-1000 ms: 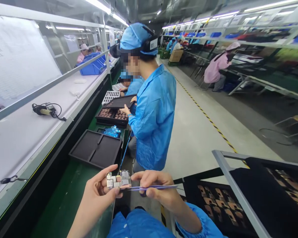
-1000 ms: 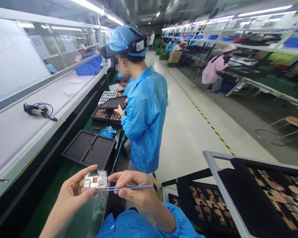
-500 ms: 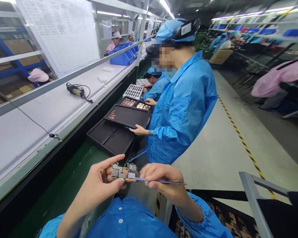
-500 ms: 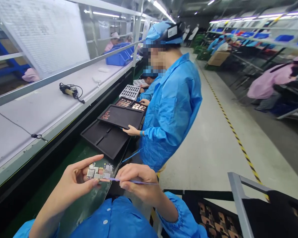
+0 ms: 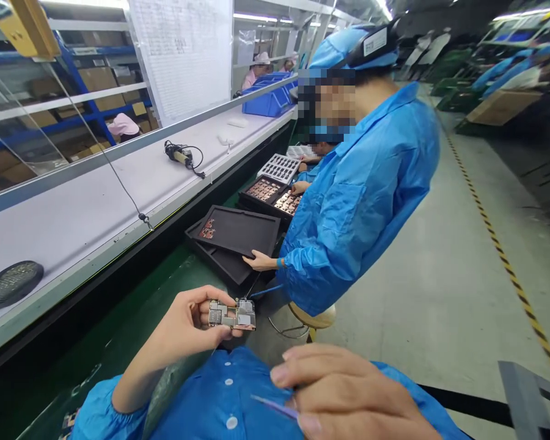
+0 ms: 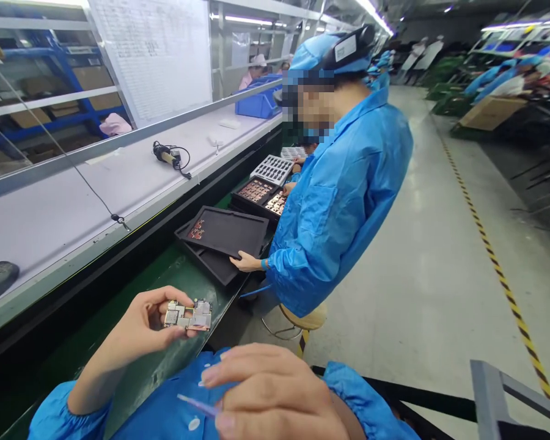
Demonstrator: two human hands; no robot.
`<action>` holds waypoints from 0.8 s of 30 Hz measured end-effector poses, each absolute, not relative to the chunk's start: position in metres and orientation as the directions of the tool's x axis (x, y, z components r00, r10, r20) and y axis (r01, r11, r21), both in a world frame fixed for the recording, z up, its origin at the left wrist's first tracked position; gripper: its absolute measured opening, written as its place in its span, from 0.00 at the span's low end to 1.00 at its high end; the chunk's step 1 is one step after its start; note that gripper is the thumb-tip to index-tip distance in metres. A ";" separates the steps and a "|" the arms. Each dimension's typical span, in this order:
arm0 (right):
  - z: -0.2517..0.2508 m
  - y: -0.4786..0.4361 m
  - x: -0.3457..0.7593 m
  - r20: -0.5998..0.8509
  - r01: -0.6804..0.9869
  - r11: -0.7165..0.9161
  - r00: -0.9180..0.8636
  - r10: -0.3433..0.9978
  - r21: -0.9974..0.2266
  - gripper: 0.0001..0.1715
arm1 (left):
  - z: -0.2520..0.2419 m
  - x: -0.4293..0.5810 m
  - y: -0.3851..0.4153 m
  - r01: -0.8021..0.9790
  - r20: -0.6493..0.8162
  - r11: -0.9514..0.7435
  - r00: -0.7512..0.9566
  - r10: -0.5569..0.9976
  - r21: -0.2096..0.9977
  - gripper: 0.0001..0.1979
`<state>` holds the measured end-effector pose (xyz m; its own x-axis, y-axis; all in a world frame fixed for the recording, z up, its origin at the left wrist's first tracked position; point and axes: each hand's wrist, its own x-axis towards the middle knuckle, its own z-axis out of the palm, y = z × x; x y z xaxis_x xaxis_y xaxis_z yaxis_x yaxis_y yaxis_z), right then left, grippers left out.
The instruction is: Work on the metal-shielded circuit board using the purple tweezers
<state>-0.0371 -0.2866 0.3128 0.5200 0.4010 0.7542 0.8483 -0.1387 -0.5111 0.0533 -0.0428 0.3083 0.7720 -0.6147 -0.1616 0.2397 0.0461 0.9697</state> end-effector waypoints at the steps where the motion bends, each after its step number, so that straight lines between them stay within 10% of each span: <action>1: 0.312 -0.287 -0.033 0.749 0.843 -0.139 0.529 0.399 -0.520 0.14 | 0.311 0.049 -0.040 0.188 -0.131 0.032 0.788 -0.602 0.982 0.13; 5: 0.304 -0.274 -0.020 0.682 0.710 -0.056 0.693 0.235 -0.702 0.12 | 0.317 0.027 -0.029 -0.238 0.163 -0.111 0.875 -0.456 0.965 0.15; 10: 0.294 -0.233 -0.012 0.550 0.543 0.105 0.834 0.054 -0.833 0.10 | 0.308 -0.001 -0.017 -0.637 0.691 -0.474 0.718 -0.079 0.608 0.27; 17: 0.317 -0.183 0.047 -0.073 -0.210 0.396 0.940 0.334 -0.894 0.29 | 0.317 -0.003 0.030 -0.595 0.625 -0.492 0.771 -0.126 0.635 0.26; 24: 0.326 -0.126 0.065 -0.186 -0.372 0.325 0.856 0.482 -0.870 0.31 | 0.319 -0.030 0.062 -0.524 0.699 -0.670 0.715 -0.010 0.526 0.22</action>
<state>0.0647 -0.1257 0.3255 0.8560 0.4824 -0.1857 -0.3717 0.3248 -0.8697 -0.0300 0.0616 0.3191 0.7146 -0.0103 0.6994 -0.5241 -0.6701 0.5256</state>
